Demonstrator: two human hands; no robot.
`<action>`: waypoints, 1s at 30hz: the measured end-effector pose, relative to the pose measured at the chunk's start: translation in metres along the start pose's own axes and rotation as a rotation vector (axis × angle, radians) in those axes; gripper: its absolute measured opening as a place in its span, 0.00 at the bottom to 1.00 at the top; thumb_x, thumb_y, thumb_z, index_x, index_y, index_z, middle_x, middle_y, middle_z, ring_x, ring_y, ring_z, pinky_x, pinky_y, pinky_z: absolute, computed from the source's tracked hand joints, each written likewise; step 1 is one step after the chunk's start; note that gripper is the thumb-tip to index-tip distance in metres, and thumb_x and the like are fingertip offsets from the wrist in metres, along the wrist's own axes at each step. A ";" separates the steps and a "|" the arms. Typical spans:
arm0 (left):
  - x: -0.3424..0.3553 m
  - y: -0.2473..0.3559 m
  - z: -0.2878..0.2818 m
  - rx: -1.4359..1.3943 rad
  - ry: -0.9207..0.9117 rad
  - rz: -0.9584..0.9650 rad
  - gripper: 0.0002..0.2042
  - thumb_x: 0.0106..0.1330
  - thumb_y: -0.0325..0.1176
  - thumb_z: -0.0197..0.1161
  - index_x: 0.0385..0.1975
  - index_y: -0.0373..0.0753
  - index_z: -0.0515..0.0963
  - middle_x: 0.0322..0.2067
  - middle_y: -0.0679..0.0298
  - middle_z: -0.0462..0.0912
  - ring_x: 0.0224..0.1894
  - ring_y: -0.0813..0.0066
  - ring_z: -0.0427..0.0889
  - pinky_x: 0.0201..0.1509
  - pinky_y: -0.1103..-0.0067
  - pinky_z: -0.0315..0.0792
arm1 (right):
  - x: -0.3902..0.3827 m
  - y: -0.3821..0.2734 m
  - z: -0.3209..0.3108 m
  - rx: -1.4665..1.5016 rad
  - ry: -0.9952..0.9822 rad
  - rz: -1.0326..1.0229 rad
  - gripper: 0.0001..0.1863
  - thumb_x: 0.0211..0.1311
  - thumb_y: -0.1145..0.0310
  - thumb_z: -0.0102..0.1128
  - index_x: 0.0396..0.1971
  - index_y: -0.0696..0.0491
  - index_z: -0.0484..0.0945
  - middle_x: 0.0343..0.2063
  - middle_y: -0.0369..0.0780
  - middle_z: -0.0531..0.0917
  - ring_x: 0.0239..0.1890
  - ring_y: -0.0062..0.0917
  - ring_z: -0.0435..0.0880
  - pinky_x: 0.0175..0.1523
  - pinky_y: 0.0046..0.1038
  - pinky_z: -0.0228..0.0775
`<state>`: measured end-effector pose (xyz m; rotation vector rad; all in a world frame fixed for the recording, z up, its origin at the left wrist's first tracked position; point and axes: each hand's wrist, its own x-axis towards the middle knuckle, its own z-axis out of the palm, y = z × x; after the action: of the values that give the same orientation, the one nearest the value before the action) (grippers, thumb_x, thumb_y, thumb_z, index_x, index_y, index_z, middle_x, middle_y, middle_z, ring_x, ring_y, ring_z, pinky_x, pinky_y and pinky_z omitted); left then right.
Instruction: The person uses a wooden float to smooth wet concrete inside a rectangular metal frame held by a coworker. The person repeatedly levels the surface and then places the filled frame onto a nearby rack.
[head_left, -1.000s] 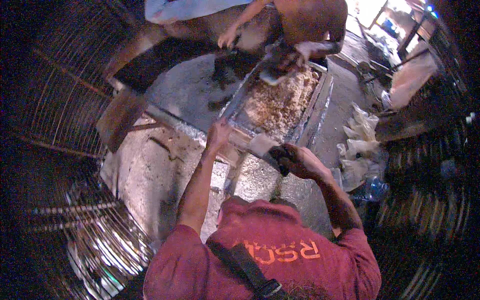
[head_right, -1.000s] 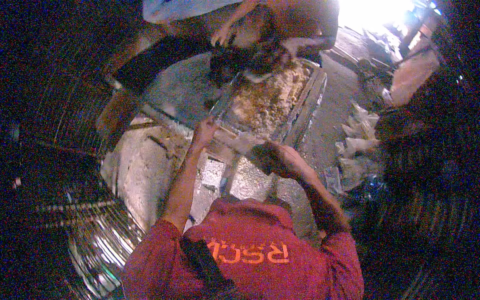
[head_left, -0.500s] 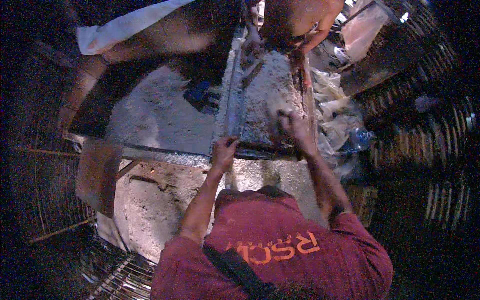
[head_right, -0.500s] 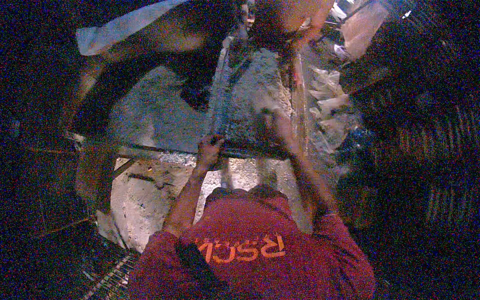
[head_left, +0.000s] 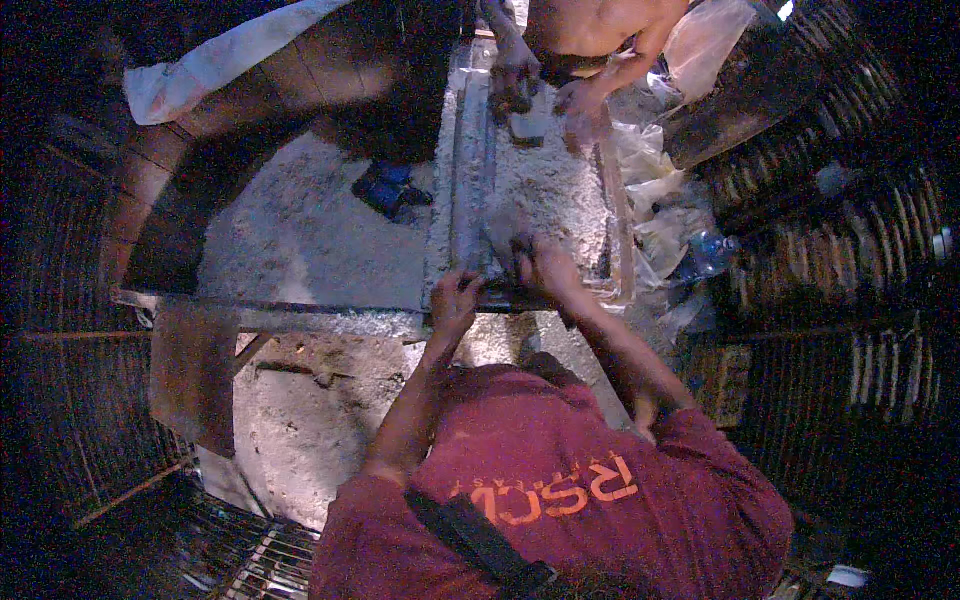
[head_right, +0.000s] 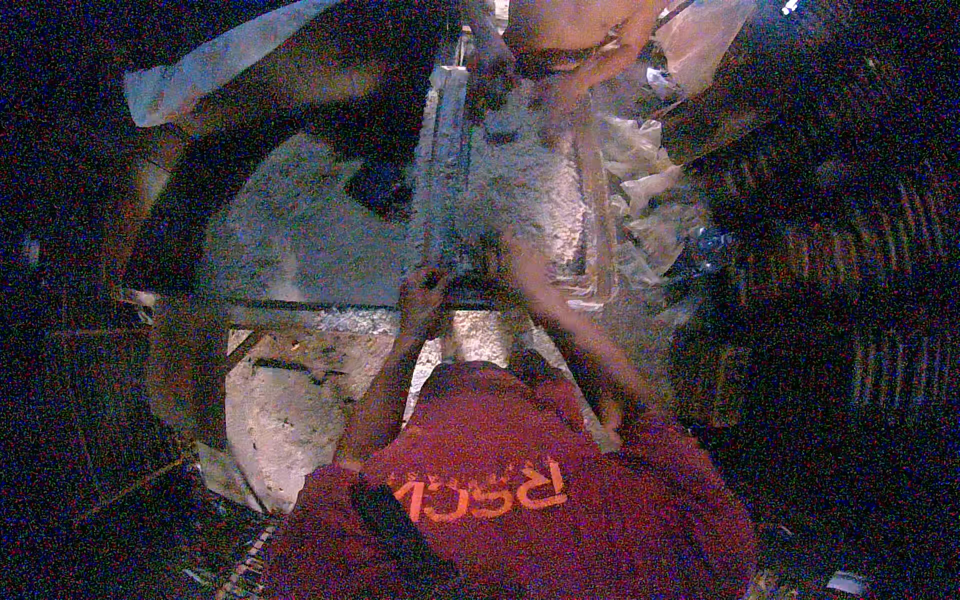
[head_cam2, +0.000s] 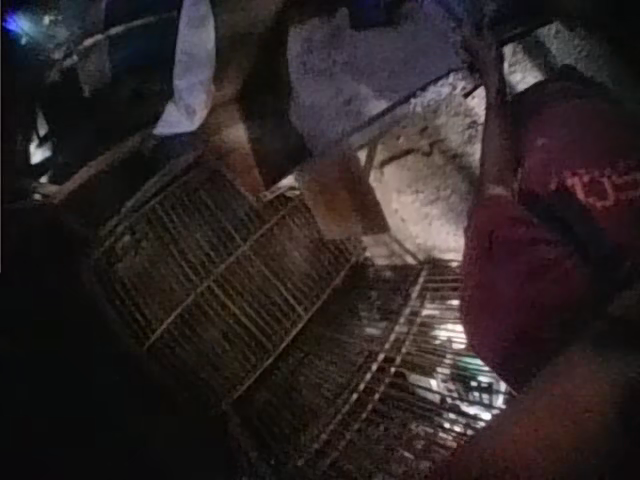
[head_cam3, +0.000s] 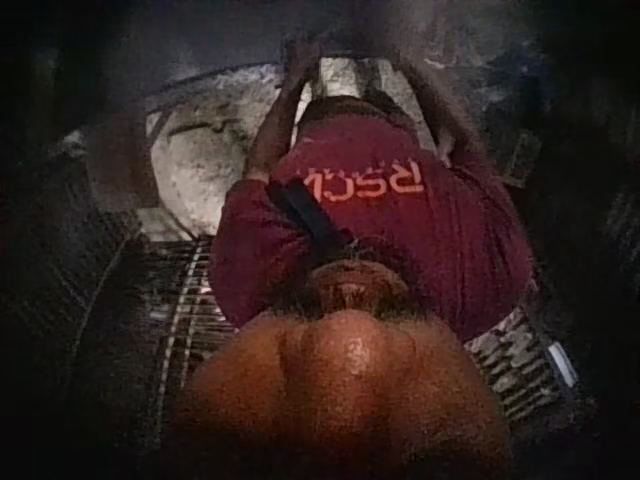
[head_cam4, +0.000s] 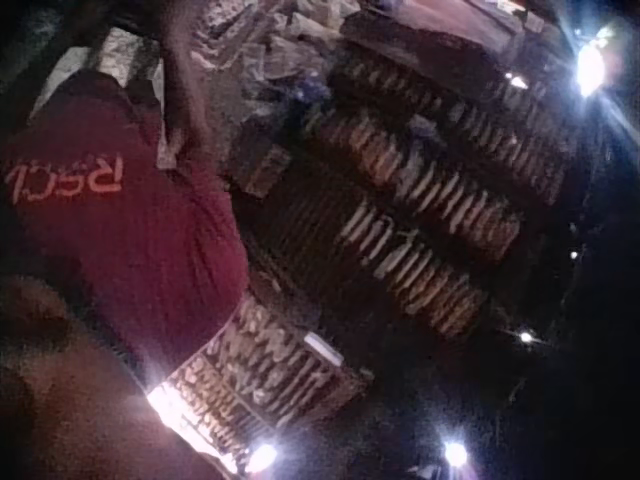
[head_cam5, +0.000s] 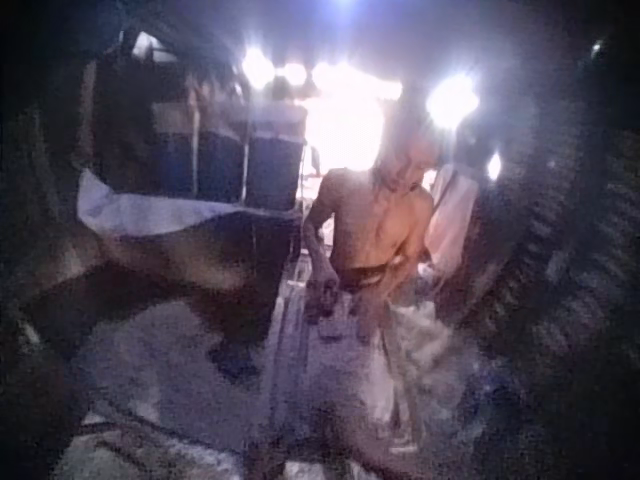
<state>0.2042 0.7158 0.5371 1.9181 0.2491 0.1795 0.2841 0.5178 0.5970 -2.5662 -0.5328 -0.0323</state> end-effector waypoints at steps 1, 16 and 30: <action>-0.004 0.013 -0.008 -0.013 -0.013 -0.038 0.10 0.63 0.37 0.65 0.34 0.37 0.84 0.32 0.52 0.85 0.37 0.55 0.85 0.42 0.65 0.75 | -0.009 -0.007 -0.003 0.027 -0.064 -0.019 0.18 0.63 0.59 0.59 0.46 0.56 0.74 0.33 0.56 0.82 0.37 0.55 0.82 0.44 0.50 0.74; 0.006 0.009 -0.004 -0.061 -0.049 -0.135 0.08 0.64 0.32 0.67 0.36 0.34 0.83 0.28 0.61 0.85 0.25 0.77 0.83 0.33 0.77 0.76 | -0.029 0.102 -0.120 0.374 -0.275 0.392 0.15 0.68 0.63 0.57 0.47 0.56 0.79 0.39 0.39 0.85 0.38 0.26 0.84 0.44 0.26 0.76; 0.008 0.026 -0.011 0.018 -0.070 -0.164 0.10 0.62 0.33 0.68 0.36 0.31 0.83 0.28 0.56 0.86 0.31 0.69 0.85 0.38 0.73 0.77 | 0.043 0.119 -0.144 -0.114 -0.228 0.146 0.17 0.66 0.54 0.54 0.44 0.51 0.81 0.37 0.46 0.85 0.41 0.41 0.85 0.44 0.40 0.75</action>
<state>0.2112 0.7184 0.5654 1.9075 0.3603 0.0004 0.3800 0.3686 0.6696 -2.7309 -0.4352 0.2920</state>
